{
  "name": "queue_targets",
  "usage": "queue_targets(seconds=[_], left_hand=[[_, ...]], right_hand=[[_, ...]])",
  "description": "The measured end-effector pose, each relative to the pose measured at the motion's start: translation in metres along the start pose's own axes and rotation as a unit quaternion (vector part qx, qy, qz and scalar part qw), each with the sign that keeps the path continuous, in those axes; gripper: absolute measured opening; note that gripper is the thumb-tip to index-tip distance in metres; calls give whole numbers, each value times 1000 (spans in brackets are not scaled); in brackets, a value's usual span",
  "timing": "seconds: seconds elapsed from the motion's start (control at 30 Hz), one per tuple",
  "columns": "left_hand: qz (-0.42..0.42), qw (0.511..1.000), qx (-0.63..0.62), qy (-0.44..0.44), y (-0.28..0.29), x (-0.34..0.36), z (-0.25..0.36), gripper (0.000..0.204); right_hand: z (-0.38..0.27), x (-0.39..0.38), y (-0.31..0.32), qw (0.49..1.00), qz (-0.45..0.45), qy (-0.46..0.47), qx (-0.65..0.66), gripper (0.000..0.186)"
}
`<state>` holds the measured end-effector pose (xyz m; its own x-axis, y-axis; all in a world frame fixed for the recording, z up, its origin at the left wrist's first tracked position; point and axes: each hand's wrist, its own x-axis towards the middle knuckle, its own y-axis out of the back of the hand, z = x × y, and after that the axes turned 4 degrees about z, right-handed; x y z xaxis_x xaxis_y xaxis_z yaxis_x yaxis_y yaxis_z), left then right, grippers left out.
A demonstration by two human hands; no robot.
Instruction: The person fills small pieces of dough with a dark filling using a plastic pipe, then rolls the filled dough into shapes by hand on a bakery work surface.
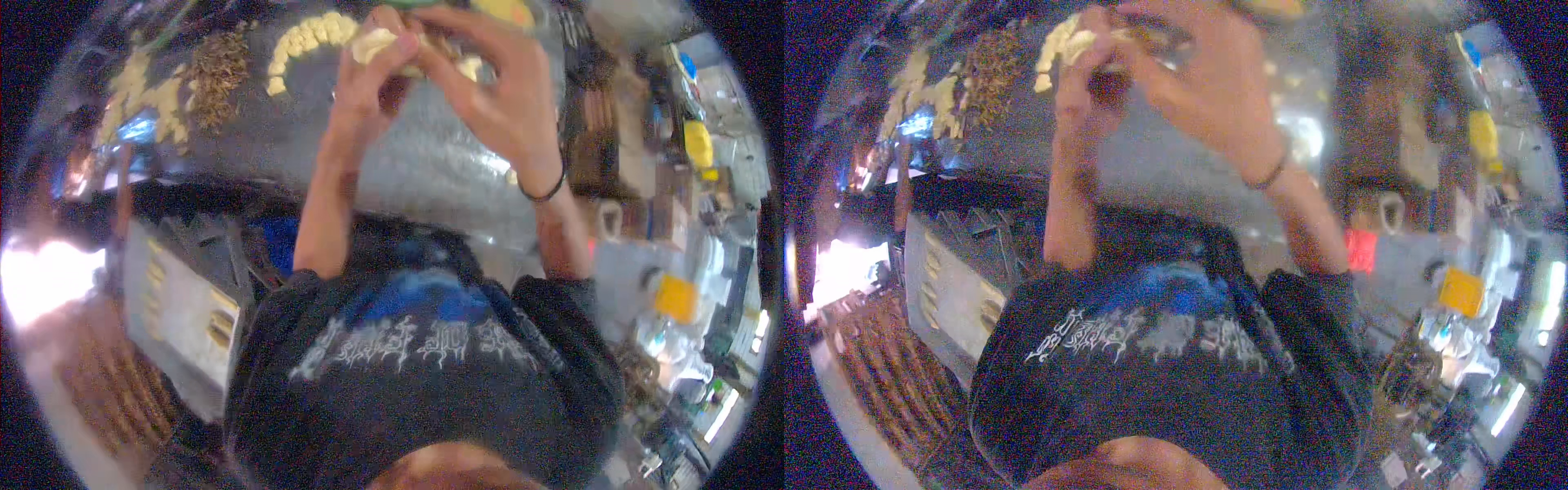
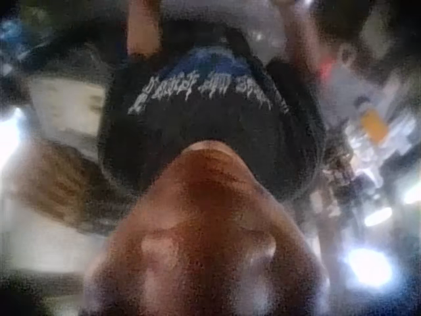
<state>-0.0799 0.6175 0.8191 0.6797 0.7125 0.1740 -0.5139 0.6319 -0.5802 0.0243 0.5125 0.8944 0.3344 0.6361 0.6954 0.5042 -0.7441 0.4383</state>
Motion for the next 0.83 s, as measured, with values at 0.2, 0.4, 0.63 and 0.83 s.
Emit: queue_targets(seconds=[0.2, 0.4, 0.63, 0.83], left_hand=[[-23, 947, 314, 62, 97, 9, -117, 28], [-142, 757, 623, 138, 169, -14, -191, 24], [-166, 781, 601, 30, 181, 3, -191, 43], [-55, 859, 503, 74, 203, 2, -214, 40]], right_hand=[[116, -109, -57, 961, -67, -255, -85, 17], [197, -229, -142, 906, -82, -416, -4, 18], [191, -207, -126, 863, -183, -355, -310, 37], [212, -185, -128, 804, -271, -476, -230, 46]])
